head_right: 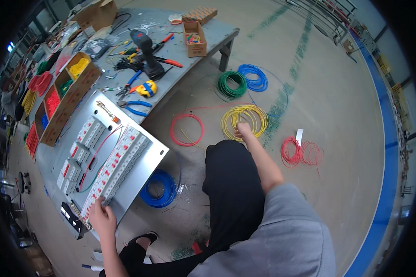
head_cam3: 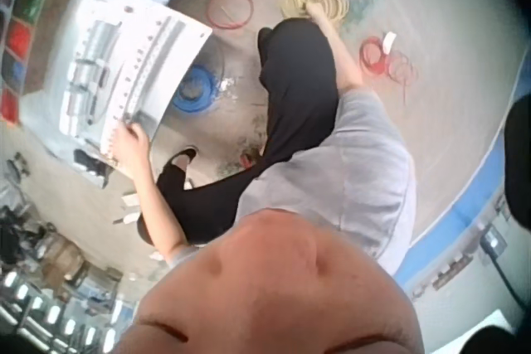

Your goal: The person sits on a stool and wires an electrical panel mounted on a table. They strip red and green wires with pliers and insert them into terminal blocks on the panel.

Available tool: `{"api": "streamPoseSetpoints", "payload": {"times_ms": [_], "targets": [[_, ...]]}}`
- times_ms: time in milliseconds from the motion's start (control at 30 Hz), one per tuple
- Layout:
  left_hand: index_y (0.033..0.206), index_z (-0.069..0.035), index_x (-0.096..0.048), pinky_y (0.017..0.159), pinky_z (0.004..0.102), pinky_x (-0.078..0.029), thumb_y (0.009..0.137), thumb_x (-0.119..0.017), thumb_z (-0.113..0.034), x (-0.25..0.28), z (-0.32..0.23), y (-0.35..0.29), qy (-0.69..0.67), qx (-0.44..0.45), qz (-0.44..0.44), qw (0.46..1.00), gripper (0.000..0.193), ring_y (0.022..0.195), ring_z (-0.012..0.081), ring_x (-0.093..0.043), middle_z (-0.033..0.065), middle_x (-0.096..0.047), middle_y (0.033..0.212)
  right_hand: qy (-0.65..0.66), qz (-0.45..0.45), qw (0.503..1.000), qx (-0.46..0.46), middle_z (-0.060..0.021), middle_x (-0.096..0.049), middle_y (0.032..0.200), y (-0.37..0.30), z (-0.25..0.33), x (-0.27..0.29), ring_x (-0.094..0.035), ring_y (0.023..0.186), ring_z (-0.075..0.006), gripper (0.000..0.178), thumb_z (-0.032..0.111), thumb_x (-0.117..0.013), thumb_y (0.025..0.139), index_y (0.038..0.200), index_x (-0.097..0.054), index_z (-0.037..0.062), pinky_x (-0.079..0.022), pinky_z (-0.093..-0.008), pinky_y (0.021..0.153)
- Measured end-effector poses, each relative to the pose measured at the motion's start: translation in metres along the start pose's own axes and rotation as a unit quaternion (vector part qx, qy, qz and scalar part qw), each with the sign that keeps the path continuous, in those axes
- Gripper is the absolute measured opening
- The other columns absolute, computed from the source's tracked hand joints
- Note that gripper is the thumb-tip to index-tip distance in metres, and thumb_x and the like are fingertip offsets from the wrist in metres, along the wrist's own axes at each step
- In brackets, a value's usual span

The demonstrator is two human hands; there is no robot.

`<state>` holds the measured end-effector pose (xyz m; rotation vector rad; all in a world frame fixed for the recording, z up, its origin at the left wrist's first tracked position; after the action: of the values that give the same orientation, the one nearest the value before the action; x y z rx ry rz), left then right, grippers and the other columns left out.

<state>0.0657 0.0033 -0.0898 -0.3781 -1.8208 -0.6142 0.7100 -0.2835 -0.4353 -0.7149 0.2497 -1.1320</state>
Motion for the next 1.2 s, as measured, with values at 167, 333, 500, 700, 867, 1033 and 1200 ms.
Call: {"api": "streamPoseSetpoints", "payload": {"times_ms": [167,333,500,700,867,1033,1200], "targets": [[0.113,0.001,-0.066,0.075,0.0482,-0.046,0.082,-0.06,0.001,-0.011,0.007,-0.005,0.026,-0.008,0.01,1.0,0.031,0.077,0.0353,-0.059,0.014,-0.058,0.078,0.304,-0.083,0.949,-0.009,-0.0215,-0.04,0.157,0.027,0.023,0.031,-0.051,0.135,-0.039,0.102,0.047,-0.081,0.092,0.167,-0.022,0.0113,-0.055,-0.0538,0.099],[0.114,0.001,-0.065,0.071,0.0456,-0.045,0.083,-0.058,0.003,-0.033,0.011,0.003,0.016,-0.043,-0.002,0.999,0.032,0.074,0.0323,-0.057,0.0138,-0.057,0.08,-0.118,-0.345,0.889,0.275,-0.0198,-0.053,0.141,0.044,0.094,0.13,-0.058,0.124,-0.0341,0.12,0.042,-0.091,0.083,0.171,-0.012,0.0179,-0.054,-0.0473,0.099],[0.112,0.002,-0.066,0.075,0.0488,-0.045,0.082,-0.058,0.003,-0.013,0.007,-0.006,0.032,0.002,0.01,0.999,0.031,0.079,0.0375,-0.058,0.0169,-0.058,0.082,-0.236,-0.138,0.9,0.34,-0.0101,-0.063,0.104,0.045,0.142,0.024,-0.065,0.099,-0.0255,0.122,0.036,-0.093,0.081,0.172,-0.014,0.0191,-0.054,-0.0405,0.094],[0.11,0.001,-0.068,0.089,0.051,-0.051,0.083,-0.062,-0.003,-0.002,0.006,-0.008,0.047,-0.047,-0.018,0.998,0.028,0.088,0.0402,-0.064,0.0196,-0.065,0.088,-0.165,-0.198,0.86,0.441,-0.0099,-0.072,0.092,0.046,0.2,-0.038,-0.069,0.089,-0.0276,0.042,0.037,-0.065,0.104,0.132,-0.068,0.0058,-0.054,-0.0407,0.085],[0.115,0.002,-0.066,0.092,0.0542,-0.052,0.084,-0.063,-0.014,0.035,-0.005,-0.007,-0.061,-0.049,-0.091,0.993,0.036,0.096,0.0487,-0.064,0.0268,-0.067,0.104,-0.321,-0.167,0.73,0.58,-0.0186,-0.074,0.121,0.007,0.218,-0.049,-0.069,0.115,-0.0357,0.042,0.035,-0.044,0.114,0.129,-0.07,0.004,-0.053,-0.0468,0.099],[0.107,-0.001,-0.057,0.065,0.0476,-0.047,0.074,-0.06,0.002,0.07,-0.05,-0.037,-0.211,-0.161,-0.049,0.963,0.033,0.077,0.0361,-0.056,0.0161,-0.059,0.093,-0.139,0.013,0.776,0.616,-0.0131,-0.068,0.13,-0.109,0.263,-0.042,-0.062,0.123,-0.0178,0.031,0.016,-0.052,0.114,0.137,-0.066,0.0,-0.048,-0.0326,0.108],[0.112,0.0,-0.06,0.069,0.0431,-0.051,0.075,-0.066,0.006,0.116,-0.084,-0.077,-0.306,-0.291,-0.093,0.902,0.038,0.082,0.0348,-0.059,0.0152,-0.064,0.099,-0.196,-0.065,0.545,0.813,-0.0092,-0.07,0.114,-0.363,0.343,-0.072,-0.065,0.109,-0.0159,0.027,0.016,-0.056,0.113,0.127,-0.071,-0.0016,-0.05,-0.0307,0.1]]}}
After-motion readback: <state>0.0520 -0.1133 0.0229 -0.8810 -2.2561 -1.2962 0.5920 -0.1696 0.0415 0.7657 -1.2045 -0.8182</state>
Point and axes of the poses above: each hand's wrist, its own y-axis towards the middle knuckle, its own x-axis out of the back of the hand, z = x × y, the point moved 4 cm from there along y, towards the middle knuckle
